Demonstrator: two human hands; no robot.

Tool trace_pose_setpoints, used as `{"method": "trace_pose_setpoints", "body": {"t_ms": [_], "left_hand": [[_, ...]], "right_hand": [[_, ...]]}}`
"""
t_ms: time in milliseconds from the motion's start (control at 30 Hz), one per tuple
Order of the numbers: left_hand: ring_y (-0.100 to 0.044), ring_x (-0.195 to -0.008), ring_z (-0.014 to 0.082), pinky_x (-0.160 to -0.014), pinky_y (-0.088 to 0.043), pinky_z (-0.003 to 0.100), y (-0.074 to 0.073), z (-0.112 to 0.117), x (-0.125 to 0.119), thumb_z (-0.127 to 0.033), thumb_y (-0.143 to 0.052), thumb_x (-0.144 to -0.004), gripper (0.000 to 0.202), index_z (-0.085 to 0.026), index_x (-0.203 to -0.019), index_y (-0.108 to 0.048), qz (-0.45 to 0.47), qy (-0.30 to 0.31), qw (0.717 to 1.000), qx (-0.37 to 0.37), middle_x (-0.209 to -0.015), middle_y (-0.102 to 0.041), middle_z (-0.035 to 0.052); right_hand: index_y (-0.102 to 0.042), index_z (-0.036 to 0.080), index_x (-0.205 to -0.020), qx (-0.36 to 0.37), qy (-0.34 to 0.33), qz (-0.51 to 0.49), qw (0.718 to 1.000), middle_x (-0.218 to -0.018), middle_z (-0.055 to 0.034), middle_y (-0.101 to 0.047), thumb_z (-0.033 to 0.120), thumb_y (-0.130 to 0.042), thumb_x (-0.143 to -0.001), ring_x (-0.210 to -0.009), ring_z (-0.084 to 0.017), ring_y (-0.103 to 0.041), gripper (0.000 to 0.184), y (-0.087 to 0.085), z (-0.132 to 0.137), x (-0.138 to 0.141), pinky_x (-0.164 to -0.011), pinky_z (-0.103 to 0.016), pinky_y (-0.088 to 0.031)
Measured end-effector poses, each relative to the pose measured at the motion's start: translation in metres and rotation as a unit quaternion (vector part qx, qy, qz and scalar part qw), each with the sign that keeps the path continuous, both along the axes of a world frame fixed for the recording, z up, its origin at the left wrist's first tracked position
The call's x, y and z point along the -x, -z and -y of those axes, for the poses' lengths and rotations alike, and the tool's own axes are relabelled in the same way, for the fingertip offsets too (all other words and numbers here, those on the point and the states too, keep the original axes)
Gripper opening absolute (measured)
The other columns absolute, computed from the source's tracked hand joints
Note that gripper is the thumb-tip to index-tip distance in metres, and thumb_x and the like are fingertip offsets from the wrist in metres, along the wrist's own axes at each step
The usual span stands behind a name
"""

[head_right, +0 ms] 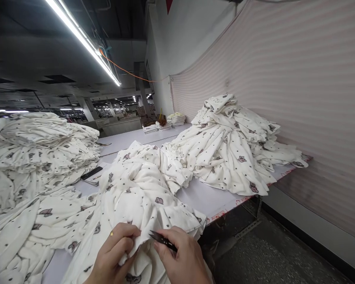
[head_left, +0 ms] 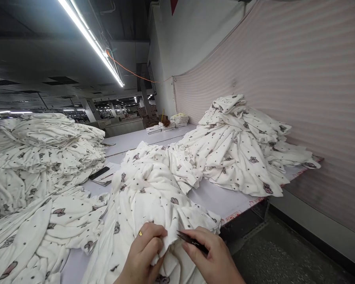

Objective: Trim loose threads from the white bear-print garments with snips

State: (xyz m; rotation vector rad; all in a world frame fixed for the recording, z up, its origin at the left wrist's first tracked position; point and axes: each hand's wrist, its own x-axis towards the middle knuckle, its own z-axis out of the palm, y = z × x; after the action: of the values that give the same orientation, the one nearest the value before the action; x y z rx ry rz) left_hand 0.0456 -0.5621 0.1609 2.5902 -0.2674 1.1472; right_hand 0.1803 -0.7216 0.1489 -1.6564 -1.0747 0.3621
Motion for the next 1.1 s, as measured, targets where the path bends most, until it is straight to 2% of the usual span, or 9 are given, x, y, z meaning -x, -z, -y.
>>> {"method": "trace_pose_setpoints", "body": {"t_ms": [167,300,500,700,800,933,1000,1100], "left_hand": [[-0.051,-0.080,0.0184,-0.067,-0.045,0.032,0.001,-0.002,-0.001,0.005,-0.045,-0.074,0.024,-0.018,-0.078,-0.043,0.008,0.022,0.999,-0.030,-0.090,-0.058,0.0102],[-0.050,-0.080,0.0188,-0.067,-0.046,0.032,0.002,-0.004,-0.001,0.007,-0.045,-0.073,0.024,-0.016,-0.078,-0.046,0.016,0.023,0.998,-0.048,-0.091,-0.059,0.0118],[-0.053,-0.083,0.0206,-0.069,-0.049,0.034,0.006,-0.010,0.000,0.004,-0.044,-0.077,0.020,-0.014,-0.079,-0.051,0.015,0.042,0.996,-0.082,-0.094,-0.063,0.0146],[-0.057,-0.078,0.0198,-0.066,-0.050,0.032,-0.004,-0.005,0.000,0.000,-0.044,-0.081,0.019,-0.017,-0.076,-0.051,0.031,0.041,0.995,-0.082,-0.089,-0.067,0.0128],[-0.058,-0.072,0.0177,-0.063,-0.049,0.029,-0.011,0.001,0.001,-0.001,-0.047,-0.079,0.021,-0.020,-0.073,-0.045,0.016,0.024,0.999,-0.025,-0.083,-0.066,0.0078],[-0.059,-0.068,0.0144,-0.061,-0.049,0.024,-0.011,0.010,0.003,-0.005,-0.051,-0.079,0.022,-0.023,-0.072,-0.039,-0.071,-0.044,0.984,0.157,-0.074,-0.060,0.0000],[-0.059,-0.066,0.0143,-0.060,-0.050,0.024,-0.009,0.014,0.004,-0.009,-0.053,-0.079,0.016,-0.023,-0.076,-0.044,-0.101,-0.082,0.971,0.199,-0.073,-0.059,-0.0014],[-0.060,-0.067,0.0151,-0.062,-0.051,0.024,-0.007,0.016,0.004,-0.010,-0.055,-0.080,0.013,-0.022,-0.087,-0.056,-0.122,-0.106,0.967,0.199,-0.075,-0.062,-0.0007]], "right_hand": [[-0.074,0.024,-0.102,0.015,-0.022,-0.036,0.999,-0.091,-0.0045,-0.073,0.031,-0.066,-0.079,-0.087,-0.023,-0.067,0.026,-0.002,0.004,0.001,-0.075,-0.028,-0.051],[-0.075,0.024,-0.100,0.031,-0.032,-0.032,0.999,-0.088,-0.0037,-0.072,0.032,-0.061,-0.084,-0.083,-0.021,-0.066,0.023,-0.009,0.003,0.002,-0.074,-0.027,-0.050],[-0.074,0.022,-0.104,0.042,-0.036,-0.028,0.998,-0.092,-0.0046,-0.073,0.033,-0.064,-0.082,-0.088,-0.022,-0.066,0.026,-0.013,0.009,0.000,-0.076,-0.026,-0.049],[-0.075,0.026,-0.095,0.043,0.014,0.019,0.999,-0.088,-0.0013,-0.074,0.032,-0.061,-0.086,-0.081,-0.019,-0.068,0.018,-0.012,0.009,0.006,-0.069,-0.022,-0.049],[-0.071,0.025,-0.105,0.011,0.044,0.117,0.992,-0.090,-0.0043,-0.073,0.031,-0.059,-0.086,-0.080,-0.020,-0.068,0.023,-0.005,0.012,0.013,-0.067,-0.022,-0.050],[-0.065,0.022,-0.115,-0.028,0.086,0.257,0.962,-0.084,-0.0064,-0.071,0.031,-0.059,-0.087,-0.075,-0.022,-0.066,0.030,0.004,0.008,0.024,-0.064,-0.027,-0.051],[-0.065,0.022,-0.114,-0.039,0.113,0.270,0.956,-0.082,-0.0065,-0.070,0.030,-0.055,-0.089,-0.074,-0.023,-0.066,0.028,0.008,0.001,0.028,-0.063,-0.028,-0.050],[-0.066,0.024,-0.108,-0.044,0.135,0.237,0.961,-0.082,-0.0061,-0.070,0.031,-0.050,-0.092,-0.074,-0.022,-0.066,0.024,0.011,-0.006,0.030,-0.063,-0.027,-0.049]]}}
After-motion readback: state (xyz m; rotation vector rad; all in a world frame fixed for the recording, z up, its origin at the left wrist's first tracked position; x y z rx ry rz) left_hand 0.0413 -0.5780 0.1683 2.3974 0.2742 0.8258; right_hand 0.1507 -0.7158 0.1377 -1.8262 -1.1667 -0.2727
